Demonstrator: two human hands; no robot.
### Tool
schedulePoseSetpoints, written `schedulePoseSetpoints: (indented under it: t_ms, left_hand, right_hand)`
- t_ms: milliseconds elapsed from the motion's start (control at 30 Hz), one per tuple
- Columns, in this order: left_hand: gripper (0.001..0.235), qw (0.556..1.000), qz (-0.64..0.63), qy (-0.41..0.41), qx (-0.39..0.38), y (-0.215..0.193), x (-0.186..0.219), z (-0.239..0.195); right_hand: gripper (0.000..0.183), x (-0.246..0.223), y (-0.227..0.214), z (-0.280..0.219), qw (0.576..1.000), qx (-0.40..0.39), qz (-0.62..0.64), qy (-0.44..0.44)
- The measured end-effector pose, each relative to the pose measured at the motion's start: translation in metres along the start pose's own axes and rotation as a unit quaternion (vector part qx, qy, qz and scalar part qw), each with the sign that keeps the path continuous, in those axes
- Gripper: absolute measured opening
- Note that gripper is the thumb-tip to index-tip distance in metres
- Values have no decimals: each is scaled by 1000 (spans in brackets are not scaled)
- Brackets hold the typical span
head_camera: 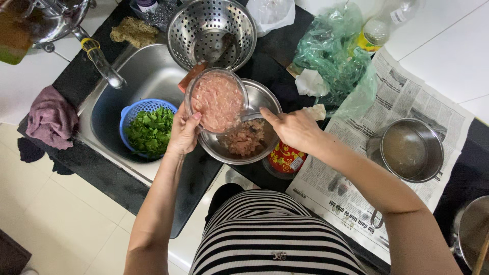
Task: The person transfers ground meat from a small glass bowl into a larger metal bowl using a spoon. The person scrapes the sides of the glass bowl to move all the meat into the larger bowl.
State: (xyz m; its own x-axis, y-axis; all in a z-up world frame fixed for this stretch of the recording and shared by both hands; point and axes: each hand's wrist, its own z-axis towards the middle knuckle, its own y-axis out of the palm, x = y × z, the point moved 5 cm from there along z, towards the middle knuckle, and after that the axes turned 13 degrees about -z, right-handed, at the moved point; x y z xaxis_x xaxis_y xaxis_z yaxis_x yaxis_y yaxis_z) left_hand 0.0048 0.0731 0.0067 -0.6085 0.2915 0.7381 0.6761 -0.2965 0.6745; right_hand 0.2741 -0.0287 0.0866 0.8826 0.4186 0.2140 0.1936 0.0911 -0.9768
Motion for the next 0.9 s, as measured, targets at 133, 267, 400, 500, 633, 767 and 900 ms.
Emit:
schedulePoseSetpoints:
  t_ms: [133,267,400,500,633,767,900]
  left_hand:
    - [71,999,-33,-40,4,-8,-6,3]
    - [68,997,-39,-57,17,-15,-13,4]
    - [66,996,5,-76,40,-24,-9,8]
    - [68,998,29,-53,5,-23,-3,7]
    - [71,996,82,15,-21,-14,5,11]
    - [70,988,137,48,-51,-1,11,7]
    - [70,992,122,43,-10,-3,6,10]
  right_hand:
    - [57,-1,-9,-1,993,67,92,11]
    - [55,-10,2,6,995,20,93,6]
    - [55,-16,8,-4,994,57,90,-27]
    - [70,-11,16,-7,999,14,36,-36]
    - [65,2,18,-1,999,-34,27,1]
    - [64,11,17,5,998,-63,-9,30]
    - [64,9,14,11,985,-168,-33,18]
